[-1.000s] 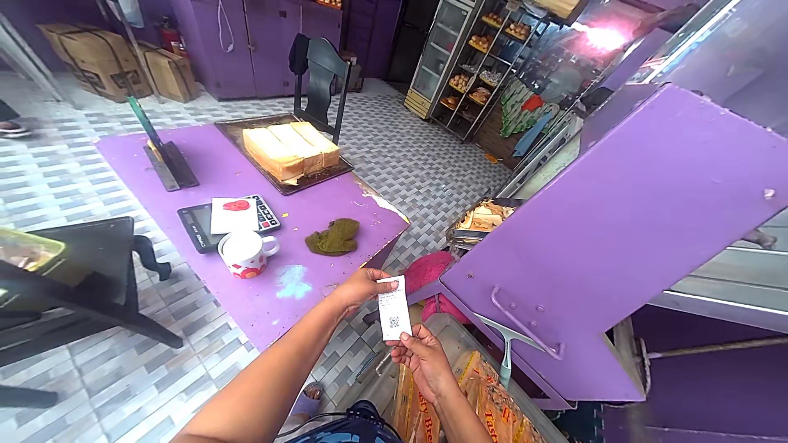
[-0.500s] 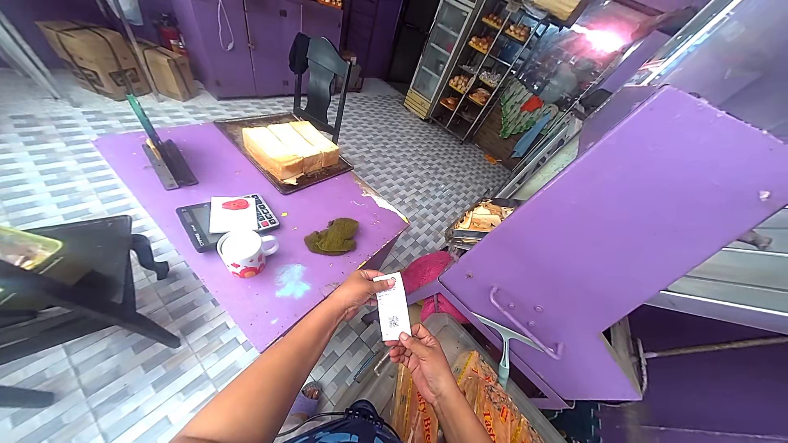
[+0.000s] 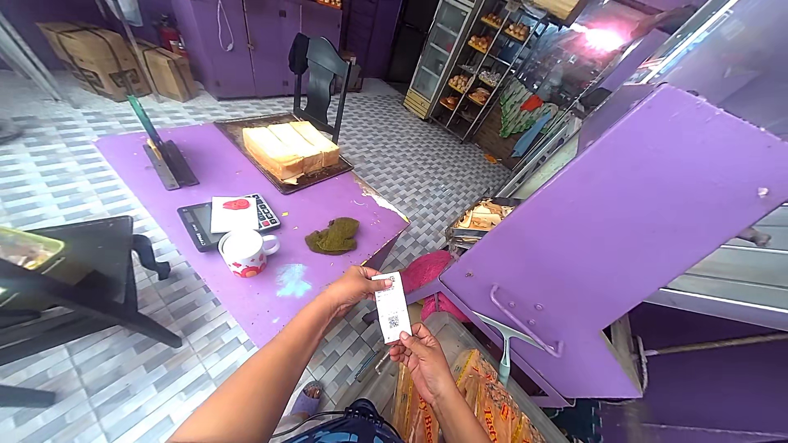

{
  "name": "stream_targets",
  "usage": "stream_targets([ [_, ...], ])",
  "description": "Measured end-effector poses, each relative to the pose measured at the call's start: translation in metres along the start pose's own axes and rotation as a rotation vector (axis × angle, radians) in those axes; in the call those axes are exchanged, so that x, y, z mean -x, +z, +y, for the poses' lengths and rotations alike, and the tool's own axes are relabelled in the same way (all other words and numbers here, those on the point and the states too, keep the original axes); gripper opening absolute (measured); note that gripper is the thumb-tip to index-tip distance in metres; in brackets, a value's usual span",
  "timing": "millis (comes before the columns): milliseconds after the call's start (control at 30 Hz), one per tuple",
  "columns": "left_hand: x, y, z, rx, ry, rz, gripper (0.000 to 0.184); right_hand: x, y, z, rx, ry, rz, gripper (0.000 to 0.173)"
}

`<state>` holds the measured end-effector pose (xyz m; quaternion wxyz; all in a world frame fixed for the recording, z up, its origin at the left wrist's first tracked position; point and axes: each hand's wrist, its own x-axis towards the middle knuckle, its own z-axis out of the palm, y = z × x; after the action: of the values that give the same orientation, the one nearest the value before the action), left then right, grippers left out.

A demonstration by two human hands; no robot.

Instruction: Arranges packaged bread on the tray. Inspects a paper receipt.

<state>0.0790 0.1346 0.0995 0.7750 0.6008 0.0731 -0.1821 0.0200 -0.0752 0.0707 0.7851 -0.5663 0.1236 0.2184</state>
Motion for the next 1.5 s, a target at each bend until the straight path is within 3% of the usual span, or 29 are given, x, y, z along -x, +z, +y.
stream_targets([
  [333,-0.005,0.007,-0.023,0.411,0.002,0.038,0.023,0.001,0.01,-0.001,0.002,0.011,-0.018,0.008],
  [567,-0.002,0.008,-0.031,0.701,-0.012,-0.258,0.047,-0.003,0.014,0.001,0.0,0.044,-0.023,0.008],
  [800,-0.004,0.01,-0.032,0.707,-0.025,-0.244,0.049,-0.008,0.016,-0.002,0.062,0.029,-0.018,0.007],
  [900,-0.005,0.008,-0.028,0.685,-0.039,-0.17,0.049,-0.014,0.011,-0.012,0.26,-0.132,0.083,0.017],
  [1033,-0.008,0.003,-0.026,0.7,-0.044,-0.143,0.05,-0.024,0.012,-0.043,0.633,-0.592,0.195,0.036],
  [1167,-0.011,0.004,-0.022,0.739,-0.04,-0.143,0.053,-0.024,0.041,-0.079,0.941,-1.107,0.106,0.049],
  [1267,-0.008,0.01,-0.016,0.784,-0.035,-0.146,0.054,-0.042,0.056,-0.068,1.112,-1.336,0.05,0.053],
  [1400,-0.012,0.005,-0.008,0.718,0.021,-0.168,0.052,-0.07,0.017,0.018,1.656,-1.44,-0.119,0.073],
  [1433,-0.016,-0.002,-0.009,0.651,0.038,-0.147,0.052,-0.07,-0.001,0.035,1.753,-1.412,-0.203,0.069],
  [1500,-0.024,-0.016,-0.012,0.546,0.042,-0.074,0.051,-0.067,-0.031,0.046,1.862,-1.058,-0.458,0.049],
])
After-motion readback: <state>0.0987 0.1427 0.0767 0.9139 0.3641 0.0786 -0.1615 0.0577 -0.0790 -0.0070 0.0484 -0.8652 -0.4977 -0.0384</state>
